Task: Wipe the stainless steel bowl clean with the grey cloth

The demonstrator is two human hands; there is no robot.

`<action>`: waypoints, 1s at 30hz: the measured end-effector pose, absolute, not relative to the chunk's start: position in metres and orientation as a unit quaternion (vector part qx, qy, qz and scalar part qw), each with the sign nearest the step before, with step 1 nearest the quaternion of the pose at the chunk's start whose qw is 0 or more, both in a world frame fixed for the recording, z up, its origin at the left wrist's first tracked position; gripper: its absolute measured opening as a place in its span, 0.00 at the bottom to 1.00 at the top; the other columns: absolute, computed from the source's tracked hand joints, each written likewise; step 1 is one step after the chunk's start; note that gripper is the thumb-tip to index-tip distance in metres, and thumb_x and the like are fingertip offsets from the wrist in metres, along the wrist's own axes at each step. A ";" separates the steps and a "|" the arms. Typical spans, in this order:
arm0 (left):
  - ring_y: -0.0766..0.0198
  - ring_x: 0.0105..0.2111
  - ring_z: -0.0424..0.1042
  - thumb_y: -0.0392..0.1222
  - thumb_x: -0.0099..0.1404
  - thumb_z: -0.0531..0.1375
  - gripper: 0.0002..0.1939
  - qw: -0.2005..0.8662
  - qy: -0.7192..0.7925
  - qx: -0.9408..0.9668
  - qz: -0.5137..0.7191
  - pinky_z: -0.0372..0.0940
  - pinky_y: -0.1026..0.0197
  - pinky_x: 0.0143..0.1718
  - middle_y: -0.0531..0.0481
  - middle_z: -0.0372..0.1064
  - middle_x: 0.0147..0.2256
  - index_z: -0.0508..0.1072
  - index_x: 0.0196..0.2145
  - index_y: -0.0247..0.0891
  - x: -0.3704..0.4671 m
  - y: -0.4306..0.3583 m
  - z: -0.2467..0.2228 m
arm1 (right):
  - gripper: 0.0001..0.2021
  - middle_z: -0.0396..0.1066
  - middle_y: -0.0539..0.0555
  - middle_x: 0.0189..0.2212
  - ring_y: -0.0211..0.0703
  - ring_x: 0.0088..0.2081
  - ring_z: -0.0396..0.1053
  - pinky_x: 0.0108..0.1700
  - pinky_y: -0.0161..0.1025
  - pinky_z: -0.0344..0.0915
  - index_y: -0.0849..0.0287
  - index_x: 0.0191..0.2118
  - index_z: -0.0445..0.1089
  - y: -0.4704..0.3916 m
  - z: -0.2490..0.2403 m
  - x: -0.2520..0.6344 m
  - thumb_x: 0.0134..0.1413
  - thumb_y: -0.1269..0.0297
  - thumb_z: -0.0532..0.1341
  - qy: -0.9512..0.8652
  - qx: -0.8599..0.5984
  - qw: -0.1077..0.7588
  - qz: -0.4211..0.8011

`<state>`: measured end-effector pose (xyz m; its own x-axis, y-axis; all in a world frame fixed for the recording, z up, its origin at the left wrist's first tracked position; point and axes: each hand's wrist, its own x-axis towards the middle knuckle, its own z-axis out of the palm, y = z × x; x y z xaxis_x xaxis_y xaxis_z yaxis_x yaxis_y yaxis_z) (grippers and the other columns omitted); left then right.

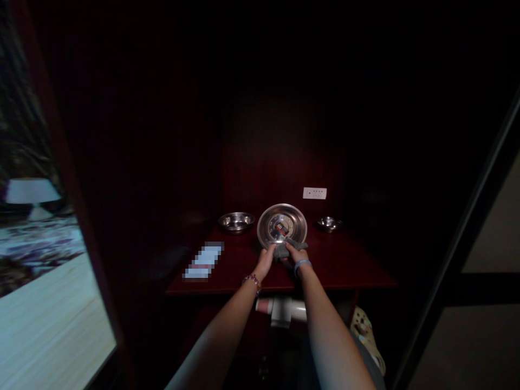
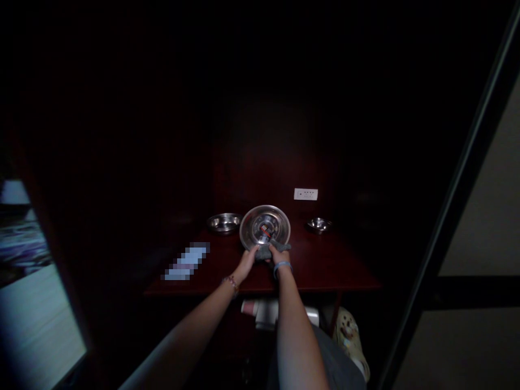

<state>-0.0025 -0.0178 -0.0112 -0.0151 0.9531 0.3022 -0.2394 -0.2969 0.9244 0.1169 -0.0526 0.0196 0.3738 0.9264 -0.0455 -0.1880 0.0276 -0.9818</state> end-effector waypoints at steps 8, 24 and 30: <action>0.51 0.47 0.73 0.50 0.57 0.59 0.18 0.443 0.374 0.576 0.576 0.64 0.54 0.52 0.42 0.79 0.36 0.79 0.35 0.32 0.001 -0.020 -0.009 | 0.10 0.76 0.54 0.22 0.41 0.21 0.72 0.24 0.34 0.70 0.66 0.33 0.77 -0.045 0.011 0.151 0.45 0.64 0.69 -0.325 -0.554 0.621 0.449; 0.51 0.52 0.72 0.55 0.58 0.63 0.25 0.470 0.329 0.598 0.559 0.60 0.51 0.58 0.40 0.76 0.47 0.77 0.45 0.32 0.004 -0.020 -0.012 | 0.10 0.77 0.56 0.24 0.43 0.24 0.75 0.24 0.33 0.71 0.67 0.36 0.77 -0.050 0.008 0.148 0.47 0.66 0.68 -0.281 -0.551 0.639 0.457; 0.51 0.55 0.69 0.51 0.54 0.68 0.26 0.488 0.292 0.625 0.534 0.57 0.49 0.61 0.39 0.73 0.51 0.76 0.47 0.33 0.005 -0.026 -0.009 | 0.08 0.76 0.54 0.22 0.43 0.24 0.75 0.25 0.34 0.73 0.67 0.33 0.76 -0.047 0.004 0.150 0.48 0.67 0.69 -0.271 -0.554 0.638 0.462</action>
<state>0.0055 -0.0256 -0.0094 0.2585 0.8873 0.3820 -0.1562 -0.3519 0.9229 0.1499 -0.0465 0.0038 0.4267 0.8891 -0.1655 -0.2892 -0.0392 -0.9565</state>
